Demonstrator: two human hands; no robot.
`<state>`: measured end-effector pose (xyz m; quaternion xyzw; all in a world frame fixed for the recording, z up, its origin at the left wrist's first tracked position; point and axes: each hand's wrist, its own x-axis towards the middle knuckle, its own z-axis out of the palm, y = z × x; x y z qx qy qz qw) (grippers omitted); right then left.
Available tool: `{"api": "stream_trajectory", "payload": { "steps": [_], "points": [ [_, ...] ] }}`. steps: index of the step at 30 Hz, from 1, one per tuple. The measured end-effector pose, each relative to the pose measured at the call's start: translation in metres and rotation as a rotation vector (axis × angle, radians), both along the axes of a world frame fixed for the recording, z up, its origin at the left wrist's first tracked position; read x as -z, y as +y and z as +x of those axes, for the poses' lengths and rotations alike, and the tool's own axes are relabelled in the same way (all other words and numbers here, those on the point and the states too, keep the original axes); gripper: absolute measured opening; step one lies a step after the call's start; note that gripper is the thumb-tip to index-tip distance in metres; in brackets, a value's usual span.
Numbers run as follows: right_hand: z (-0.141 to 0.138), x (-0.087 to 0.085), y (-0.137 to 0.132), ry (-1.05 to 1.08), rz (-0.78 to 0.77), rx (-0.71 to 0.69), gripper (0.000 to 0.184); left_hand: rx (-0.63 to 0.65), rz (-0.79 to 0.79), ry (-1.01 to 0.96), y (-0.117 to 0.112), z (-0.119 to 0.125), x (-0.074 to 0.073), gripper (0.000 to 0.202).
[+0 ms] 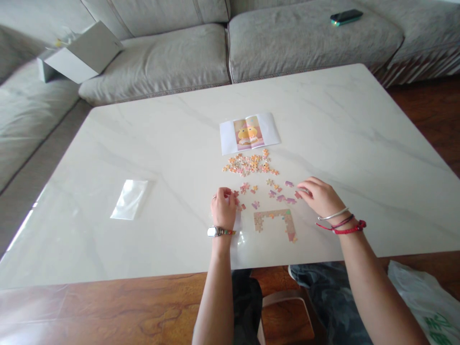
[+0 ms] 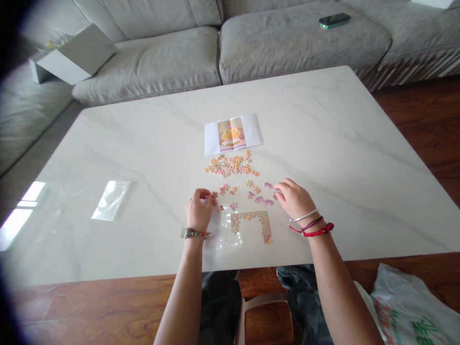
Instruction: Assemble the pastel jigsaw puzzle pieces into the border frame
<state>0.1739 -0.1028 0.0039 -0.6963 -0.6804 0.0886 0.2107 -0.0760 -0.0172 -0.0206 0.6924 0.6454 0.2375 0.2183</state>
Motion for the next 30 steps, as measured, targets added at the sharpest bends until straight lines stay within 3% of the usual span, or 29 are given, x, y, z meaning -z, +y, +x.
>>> {"api": "stream_trajectory", "payload": {
  "steps": [10, 30],
  "points": [
    [0.001, 0.002, 0.000, -0.001, 0.008, -0.015, 0.013, -0.013, -0.124, -0.212, -0.002, -0.003, -0.016, 0.004],
    [-0.001, -0.001, 0.001, 0.028, 0.004, -0.013, 0.015, -0.133, 0.063, 0.159, 0.000, -0.006, -0.005, 0.015]
  ]
}}
